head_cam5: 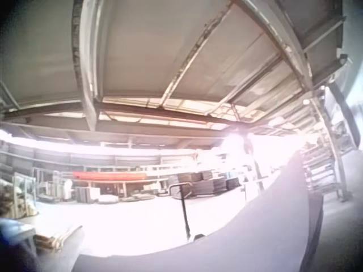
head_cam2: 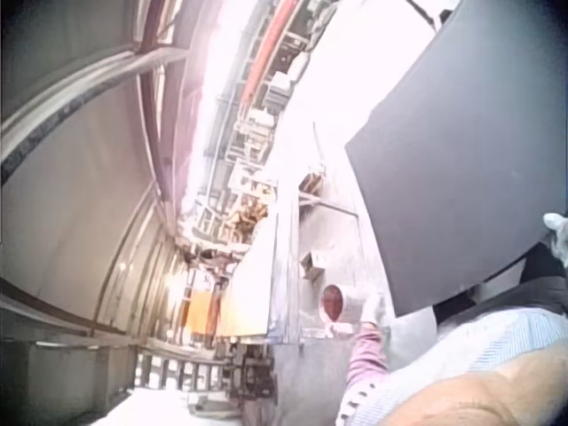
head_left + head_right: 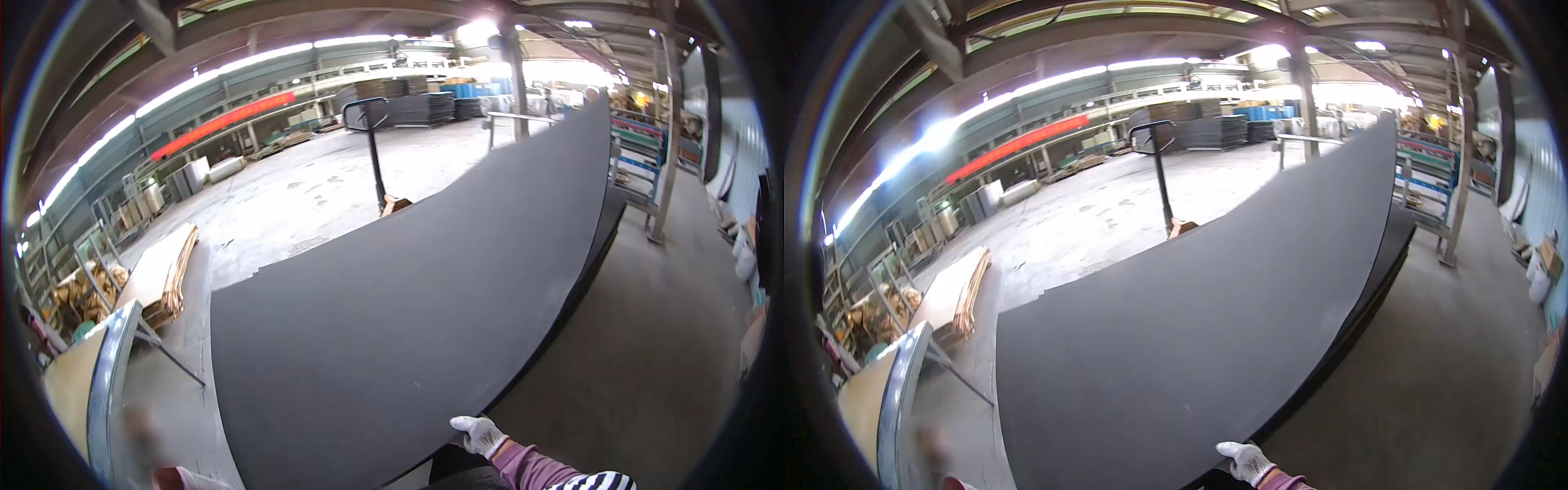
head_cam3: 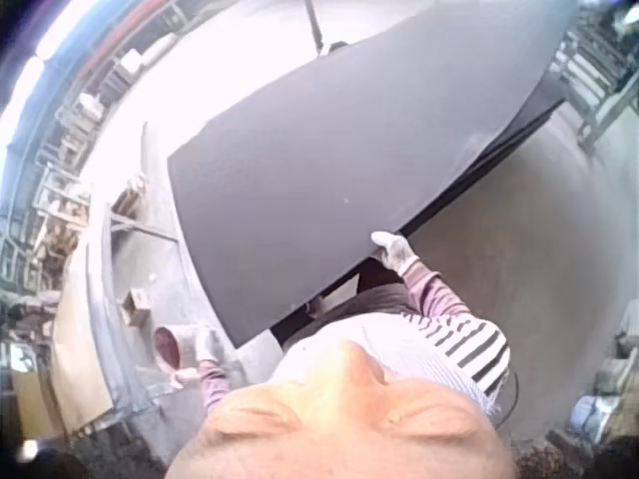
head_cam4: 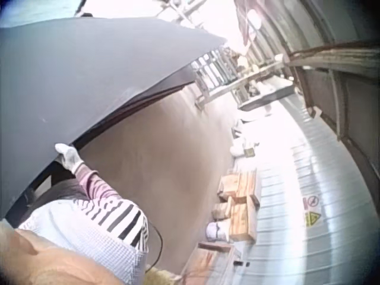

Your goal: Moving and stacking large flexible sheets of building material onto a pallet jack.

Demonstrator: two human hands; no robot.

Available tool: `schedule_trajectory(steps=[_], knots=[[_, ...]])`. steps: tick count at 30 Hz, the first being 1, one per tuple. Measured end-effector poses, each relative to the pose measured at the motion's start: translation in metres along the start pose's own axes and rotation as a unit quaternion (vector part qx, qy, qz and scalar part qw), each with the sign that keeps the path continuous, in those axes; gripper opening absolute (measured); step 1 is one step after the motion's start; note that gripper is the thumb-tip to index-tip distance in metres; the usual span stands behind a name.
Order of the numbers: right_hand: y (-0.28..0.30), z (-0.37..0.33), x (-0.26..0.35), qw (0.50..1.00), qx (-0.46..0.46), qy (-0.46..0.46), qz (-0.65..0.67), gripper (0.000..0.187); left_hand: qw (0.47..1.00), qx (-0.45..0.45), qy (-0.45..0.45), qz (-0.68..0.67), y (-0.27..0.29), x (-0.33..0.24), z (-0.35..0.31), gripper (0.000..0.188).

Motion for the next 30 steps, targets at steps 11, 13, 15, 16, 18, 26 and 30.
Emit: schedule_trajectory(steps=[11, 13, 15, 16, 18, 26, 30], knots=[[0.067, 0.045, 0.04, 0.971, -0.142, 0.191, 0.031, 0.026, 0.785, 0.186, 0.133, -0.575, -0.174, -0.052, -0.084, 0.047], [0.111, 0.09, 0.052, 0.938, -0.276, 0.183, -0.103, 0.029, 0.74, 0.243, 0.105, -0.618, -0.156, -0.123, -0.088, 0.043], [0.085, 0.088, 0.081, 0.928, -0.311, 0.102, -0.175, 0.034, 0.746, 0.244, 0.115, -0.608, -0.194, -0.147, -0.087, 0.042], [0.101, 0.106, 0.085, 0.926, -0.312, 0.108, -0.181, 0.034, 0.79, 0.246, 0.104, -0.552, -0.206, -0.158, -0.084, 0.044], [0.131, 0.138, 0.088, 0.929, -0.308, 0.147, -0.145, 0.042, 0.825, 0.218, 0.041, -0.52, -0.22, -0.175, -0.083, 0.05], [0.114, 0.134, 0.139, 0.812, -0.236, -0.034, -0.533, 0.056, 0.898, 0.228, 0.057, -0.372, -0.218, -0.181, -0.077, 0.056], [0.027, 0.129, 0.122, 0.707, -0.206, -0.006, -0.677, 0.038, 0.953, 0.151, -0.216, -0.147, -0.267, -0.186, -0.082, 0.02]])
Point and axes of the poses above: each hand's wrist, its own z-axis towards the middle knuckle, its own y-axis out of the back of the hand, x = y × z, the point moved 4 cm from there along z, towards the middle knuckle, and after that the axes turned 3 degrees about y, right-handed, at the moved point
